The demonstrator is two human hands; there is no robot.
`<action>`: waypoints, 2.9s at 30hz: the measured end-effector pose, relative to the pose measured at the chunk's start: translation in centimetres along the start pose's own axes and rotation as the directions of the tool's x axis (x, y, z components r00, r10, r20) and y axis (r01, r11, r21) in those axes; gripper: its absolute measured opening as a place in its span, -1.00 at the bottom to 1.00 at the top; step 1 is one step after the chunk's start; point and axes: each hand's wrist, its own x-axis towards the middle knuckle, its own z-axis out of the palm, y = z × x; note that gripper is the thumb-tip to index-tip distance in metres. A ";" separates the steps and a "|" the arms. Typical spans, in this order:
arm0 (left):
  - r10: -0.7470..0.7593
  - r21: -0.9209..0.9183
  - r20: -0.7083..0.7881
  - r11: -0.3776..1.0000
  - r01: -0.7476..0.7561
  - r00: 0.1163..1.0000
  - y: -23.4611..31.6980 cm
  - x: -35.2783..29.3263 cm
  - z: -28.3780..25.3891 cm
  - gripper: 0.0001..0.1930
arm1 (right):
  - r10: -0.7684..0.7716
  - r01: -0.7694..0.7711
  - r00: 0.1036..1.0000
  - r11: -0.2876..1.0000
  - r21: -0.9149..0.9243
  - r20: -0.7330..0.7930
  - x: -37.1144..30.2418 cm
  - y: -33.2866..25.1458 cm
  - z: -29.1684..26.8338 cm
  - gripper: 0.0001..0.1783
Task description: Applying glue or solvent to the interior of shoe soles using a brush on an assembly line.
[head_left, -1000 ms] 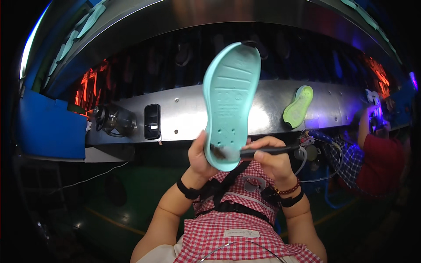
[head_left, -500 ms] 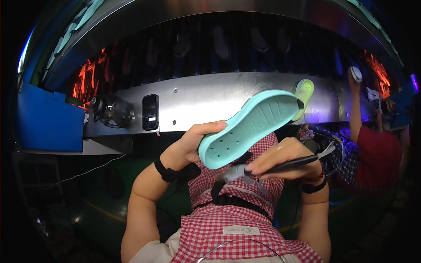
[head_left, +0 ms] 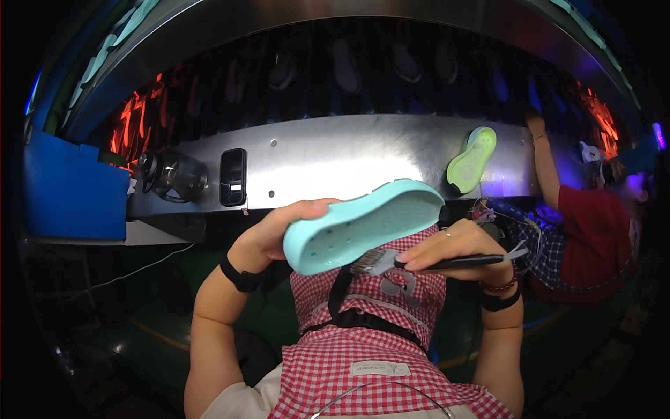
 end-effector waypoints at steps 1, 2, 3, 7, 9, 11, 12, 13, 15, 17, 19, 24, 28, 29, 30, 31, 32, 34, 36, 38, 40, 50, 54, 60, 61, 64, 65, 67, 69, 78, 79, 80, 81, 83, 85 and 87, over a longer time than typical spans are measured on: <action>0.036 -0.045 -0.064 0.998 -0.039 0.997 0.7 -0.8 0.8 -0.38 | 0.001 -0.001 1.000 1.000 0.003 0.000 0.0 0.1 0.2 -0.81; 0.060 -0.069 -0.058 0.996 -0.064 0.997 0.3 -0.9 0.3 -0.38 | -0.008 0.004 0.992 1.000 -0.030 -0.123 0.0 0.3 0.3 -0.78; 0.089 -0.092 -0.051 0.991 -0.094 0.995 0.2 -0.9 -0.3 -0.38 | -0.023 0.006 0.970 0.998 -0.070 -0.242 0.0 0.4 0.2 -0.75; 0.211 -0.009 -0.034 0.977 -0.211 0.977 0.4 -1.8 -1.5 -0.39 | -0.013 0.007 0.984 1.000 -0.030 -0.178 -0.3 1.8 1.5 -0.76; 0.206 -0.035 -0.192 0.976 -0.217 0.959 -0.1 -2.3 -2.6 -0.38 | -0.001 -0.012 0.984 0.997 -0.072 -0.180 -0.6 0.2 1.7 -0.75; 0.177 -0.742 -0.002 0.659 -0.119 0.984 -1.2 -1.3 -4.2 -0.19 | -0.154 0.137 0.962 0.986 -0.092 -0.224 -0.6 -1.2 1.6 -0.74; 0.335 -0.649 -0.133 0.682 -0.338 0.933 -2.7 -0.4 -4.4 -0.17 | -0.181 0.167 0.946 0.983 -0.074 -0.269 -0.2 -1.7 1.8 -0.72; 0.491 -0.528 -0.223 0.665 -0.528 0.842 -3.6 1.2 -3.8 -0.15 | -0.185 0.171 0.947 0.982 -0.078 -0.263 0.5 -1.6 2.0 -0.72; 0.518 -0.740 -0.077 0.543 -0.397 0.852 -3.2 3.5 -2.3 -0.11 | -0.011 -0.037 0.915 0.993 -0.112 -0.403 1.8 -0.8 2.8 -0.73; 0.522 -0.652 -0.126 0.597 -0.467 0.844 -3.7 4.7 -0.8 -0.09 | 0.164 -0.145 0.861 0.986 0.076 -0.482 2.7 2.2 3.4 -0.75; 0.502 -0.678 -0.133 0.582 -0.448 0.854 -4.4 5.1 0.0 -0.07 | 0.264 -0.168 0.797 0.961 0.220 -0.544 3.5 3.6 4.0 -0.77; 0.439 -0.570 -0.419 0.554 -0.607 0.795 -5.4 5.9 -1.0 -0.14 | -0.276 0.053 0.895 0.845 -0.532 -0.350 4.0 3.7 5.8 -0.76; 0.470 -0.512 -0.484 0.532 -0.675 0.738 -4.9 4.6 -1.8 -0.14 | -0.137 0.075 0.985 0.885 -0.459 -0.102 1.6 1.7 5.3 -0.79; 0.501 -0.508 -0.442 0.545 -0.667 0.745 -4.9 4.4 -1.6 -0.14 | -0.134 0.072 0.985 0.887 -0.455 -0.105 1.9 1.3 4.8 -0.79; 0.481 -0.539 -0.424 0.547 -0.640 0.767 -4.8 4.3 -1.0 -0.13 | -0.122 0.062 0.978 0.947 -0.315 -0.172 2.3 0.9 4.1 -0.77; 0.477 -0.542 -0.424 0.547 -0.638 0.770 -4.7 4.4 -0.2 -0.13 | -0.102 0.062 0.966 0.984 -0.169 -0.236 2.6 0.7 3.4 -0.76; 0.487 -0.543 -0.428 0.535 -0.647 0.762 -4.6 4.5 0.6 -0.13 | -0.035 -0.023 0.925 0.989 -0.148 -0.378 2.9 0.7 3.4 -0.73; 0.494 -0.552 -0.440 0.510 -0.660 0.750 -3.7 4.9 1.9 -0.12 | -0.100 -0.009 0.897 0.970 -0.243 -0.431 4.2 1.3 3.6 -0.74; 0.543 -0.473 -0.469 0.512 -0.717 0.697 -3.5 5.0 1.0 -0.12 | -0.168 0.081 0.922 0.965 -0.251 -0.348 4.5 1.1 4.8 -0.76; 0.560 -0.445 -0.502 0.486 -0.752 0.659 -3.0 4.2 0.3 -0.15 | -0.132 0.094 0.967 0.980 -0.173 -0.220 3.8 0.4 4.8 -0.76; 0.509 -0.412 -0.597 0.469 -0.782 0.620 -2.3 3.6 0.9 -0.16 | -0.146 0.129 0.954 0.988 -0.082 -0.263 3.0 0.2 4.1 -0.73; 0.593 -0.298 -0.576 0.489 -0.820 0.563 0.2 1.5 0.9 -0.18 | 0.032 0.069 0.966 0.924 0.377 -0.255 2.2 2.3 3.0 -0.78; 0.608 -0.755 -0.294 0.326 -0.569 0.738 0.4 0.9 1.9 -0.21 | 0.178 0.131 0.910 0.735 0.666 -0.374 2.2 3.2 4.7 -0.78; 0.608 -0.574 -0.294 0.505 -0.645 0.737 -2.2 2.4 4.7 -0.29 | 0.118 0.096 0.883 0.901 0.422 -0.453 2.7 1.8 6.8 -0.80; 0.641 -0.555 -0.220 0.538 -0.635 0.735 -2.1 2.5 3.8 -0.30 | 0.078 0.092 0.910 0.920 0.382 -0.407 2.6 1.4 6.7 -0.81; 0.619 -0.589 -0.300 0.479 -0.651 0.726 -1.8 2.4 4.2 -0.31 | 0.166 0.071 0.873 0.887 0.456 -0.459 2.6 1.3 5.7 -0.78; 0.653 -0.586 -0.231 0.499 -0.639 0.722 -1.9 2.5 3.9 -0.32 | 0.208 0.033 0.862 0.887 0.460 -0.463 2.8 1.5 5.6 -0.79; 0.686 -0.577 -0.164 0.516 -0.633 0.709 -1.8 2.6 3.6 -0.33 | -0.005 0.075 0.943 0.977 0.198 -0.332 3.4 0.9 5.2 -0.78; 0.646 -0.565 -0.232 0.519 -0.641 0.727 -1.6 2.5 3.8 -0.34 | -0.080 0.127 0.969 0.972 0.197 -0.232 3.8 0.3 4.5 -0.74; 0.614 -0.395 -0.257 0.637 -0.662 0.746 -0.8 2.1 2.5 -0.43 | -0.088 0.099 0.967 0.995 0.031 -0.239 4.2 0.2 2.8 -0.77; 0.601 -0.458 -0.231 0.626 -0.631 0.765 -0.5 2.0 2.5 -0.43 | -0.061 0.083 0.953 0.995 0.060 -0.298 4.1 0.4 2.8 -0.78; 0.589 -0.518 -0.203 0.613 -0.596 0.782 -0.2 1.9 2.6 -0.43 | -0.089 0.107 0.960 0.993 0.056 -0.264 3.9 0.7 3.3 -0.79; 0.590 -0.515 -0.207 0.613 -0.600 0.780 0.0 1.9 2.5 -0.43 | -0.072 0.085 0.976 0.995 0.055 -0.207 3.9 -0.1 3.6 -0.79; 0.547 -0.632 -0.078 0.619 -0.465 0.834 0.3 1.9 2.3 -0.45 | -0.154 0.155 0.987 0.988 0.027 -0.053 3.8 -0.5 3.9 -0.81; 0.526 -0.611 -0.030 0.664 -0.432 0.850 0.5 1.8 1.6 -0.49 | -0.170 0.170 0.985 0.985 -0.017 0.001 3.2 -0.5 3.8 -0.82; 0.339 -0.578 0.029 0.773 -0.261 0.940 0.5 1.7 0.9 -0.52 | -0.176 0.166 0.968 0.983 -0.072 -0.178 3.4 -1.2 2.3 -0.81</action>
